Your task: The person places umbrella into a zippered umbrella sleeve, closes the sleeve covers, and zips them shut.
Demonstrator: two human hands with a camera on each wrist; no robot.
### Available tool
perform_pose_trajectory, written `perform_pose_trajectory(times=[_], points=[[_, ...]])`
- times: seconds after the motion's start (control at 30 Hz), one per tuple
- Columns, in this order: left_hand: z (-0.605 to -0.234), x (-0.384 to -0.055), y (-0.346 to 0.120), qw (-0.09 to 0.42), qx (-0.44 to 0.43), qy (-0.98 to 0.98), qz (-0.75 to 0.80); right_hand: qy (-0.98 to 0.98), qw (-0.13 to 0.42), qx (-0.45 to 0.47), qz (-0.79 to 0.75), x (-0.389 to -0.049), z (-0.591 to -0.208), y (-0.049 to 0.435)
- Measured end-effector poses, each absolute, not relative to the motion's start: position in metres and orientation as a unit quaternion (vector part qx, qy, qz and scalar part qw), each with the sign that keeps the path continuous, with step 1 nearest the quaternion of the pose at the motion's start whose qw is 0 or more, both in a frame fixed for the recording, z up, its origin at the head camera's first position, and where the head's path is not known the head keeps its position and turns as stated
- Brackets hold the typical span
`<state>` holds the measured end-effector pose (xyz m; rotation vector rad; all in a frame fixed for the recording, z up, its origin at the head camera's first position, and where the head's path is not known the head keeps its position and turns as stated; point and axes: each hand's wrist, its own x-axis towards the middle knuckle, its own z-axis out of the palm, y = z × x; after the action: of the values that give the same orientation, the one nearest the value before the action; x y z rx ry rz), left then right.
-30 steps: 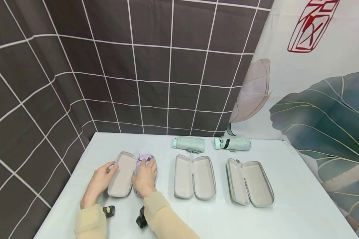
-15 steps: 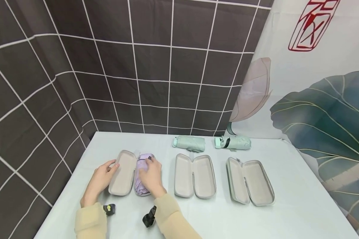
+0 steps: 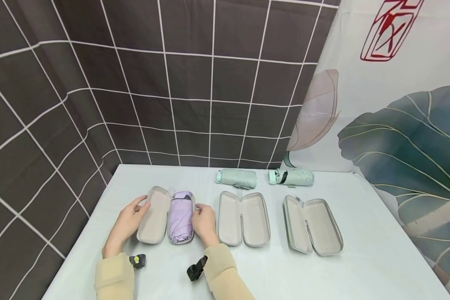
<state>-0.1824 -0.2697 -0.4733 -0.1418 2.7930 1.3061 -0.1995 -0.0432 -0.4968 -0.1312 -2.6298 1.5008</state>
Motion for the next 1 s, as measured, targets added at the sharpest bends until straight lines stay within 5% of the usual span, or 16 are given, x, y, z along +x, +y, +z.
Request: perform_pose_trajectory(times=[0.37, 0.63, 1.0], points=[[-0.467, -0.183, -0.261, 0.055, -0.033, 0.883, 0.465, -0.865, 0.035, -0.063, 0.497, -0.203, -0.503, -0.043], [-0.461, -0.186, -0.240, 0.141, 0.030, 0.860, 0.490, -0.864, 0.028, -0.067, 0.498, -0.202, -0.503, -0.042], [-0.456, -0.189, -0.195, 0.099, 0.069, 0.889, 0.441, -0.875, 0.058, -0.040, 0.478, -0.199, -0.507, -0.042]])
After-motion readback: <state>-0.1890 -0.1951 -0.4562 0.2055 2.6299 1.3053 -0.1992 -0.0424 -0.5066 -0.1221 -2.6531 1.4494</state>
